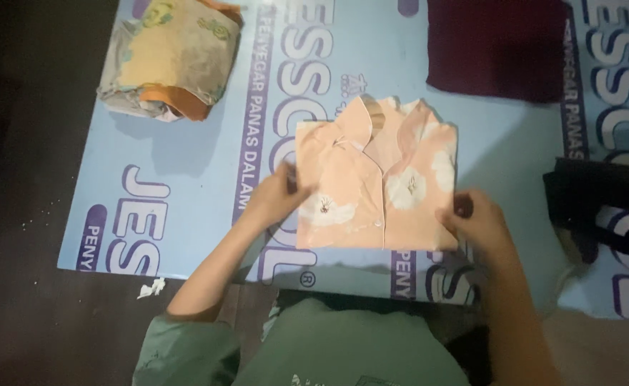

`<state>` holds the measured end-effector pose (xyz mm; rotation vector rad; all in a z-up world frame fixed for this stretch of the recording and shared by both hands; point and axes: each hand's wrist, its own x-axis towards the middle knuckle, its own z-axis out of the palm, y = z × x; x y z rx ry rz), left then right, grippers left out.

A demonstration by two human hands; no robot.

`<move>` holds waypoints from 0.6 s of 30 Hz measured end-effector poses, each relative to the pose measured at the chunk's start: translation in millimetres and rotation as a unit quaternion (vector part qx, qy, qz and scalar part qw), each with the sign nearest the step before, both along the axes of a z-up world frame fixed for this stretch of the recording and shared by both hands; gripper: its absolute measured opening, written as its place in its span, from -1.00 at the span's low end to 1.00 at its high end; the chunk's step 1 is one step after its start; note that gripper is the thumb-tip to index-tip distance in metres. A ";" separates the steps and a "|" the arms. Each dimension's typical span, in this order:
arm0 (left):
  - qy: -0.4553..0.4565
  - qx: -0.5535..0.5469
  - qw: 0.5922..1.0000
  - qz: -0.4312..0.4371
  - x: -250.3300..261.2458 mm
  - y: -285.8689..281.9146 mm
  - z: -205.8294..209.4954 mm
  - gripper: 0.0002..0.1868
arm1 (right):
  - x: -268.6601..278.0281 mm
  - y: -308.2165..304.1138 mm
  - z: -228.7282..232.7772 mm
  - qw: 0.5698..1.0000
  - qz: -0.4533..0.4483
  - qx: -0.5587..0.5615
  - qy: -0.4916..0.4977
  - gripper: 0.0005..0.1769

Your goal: Ironing and folding a shirt and a dress on a flat surface on the floor

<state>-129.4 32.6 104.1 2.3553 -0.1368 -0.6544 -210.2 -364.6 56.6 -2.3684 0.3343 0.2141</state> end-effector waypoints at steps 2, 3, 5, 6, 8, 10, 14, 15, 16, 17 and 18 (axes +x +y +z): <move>-0.168 -0.001 0.985 0.043 16.6 -15.3 18.7 -0.36 | 22.1 13.7 22.0 0.997 -0.037 0.069 0.004 -0.50; -0.170 -0.001 0.984 0.046 27.7 -32.8 18.7 -0.36 | 36.2 11.4 10.3 0.997 -0.034 0.069 0.002 -0.50; -0.339 -0.055 0.938 0.040 49.3 -68.2 16.0 -0.45 | 61.9 6.8 -15.2 0.985 -0.015 0.028 -0.168 -0.59; -0.338 -0.054 0.939 0.042 60.7 -90.4 21.7 -0.45 | 80.1 -4.3 -42.4 0.986 -0.013 0.028 -0.166 -0.59; -0.388 -0.076 0.918 -0.041 87.9 -135.6 35.7 -0.49 | 119.2 -26.3 -95.6 0.984 -0.079 -0.017 -0.160 -0.49; -0.329 -0.016 0.943 -0.052 128.6 -179.6 -18.3 -0.43 | 117.0 -13.2 -96.4 0.974 -0.076 -0.025 -0.212 -0.55; -0.232 0.038 0.971 -0.047 190.8 -248.5 -101.9 -0.49 | 108.1 -5.3 -106.5 0.955 -0.100 -0.010 -0.278 -0.70; -0.232 0.035 0.971 -0.050 193.0 -250.8 -105.0 -0.49 | 106.7 -6.5 -104.4 0.955 -0.103 -0.013 -0.278 -0.70; -0.215 -0.001 0.976 -0.034 195.3 -253.2 -108.1 -0.52 | 105.5 -7.7 -102.5 0.952 -0.112 -0.026 -0.283 -0.71; -0.196 -0.034 0.980 -0.014 197.8 -250.1 -111.9 -0.55 | 105.5 -4.5 -101.7 0.950 -0.118 -0.035 -0.288 -0.72; -0.194 -0.034 0.980 -0.014 192.1 -243.0 -102.8 -0.55 | 105.1 -5.2 -100.8 0.950 -0.118 -0.034 -0.286 -0.72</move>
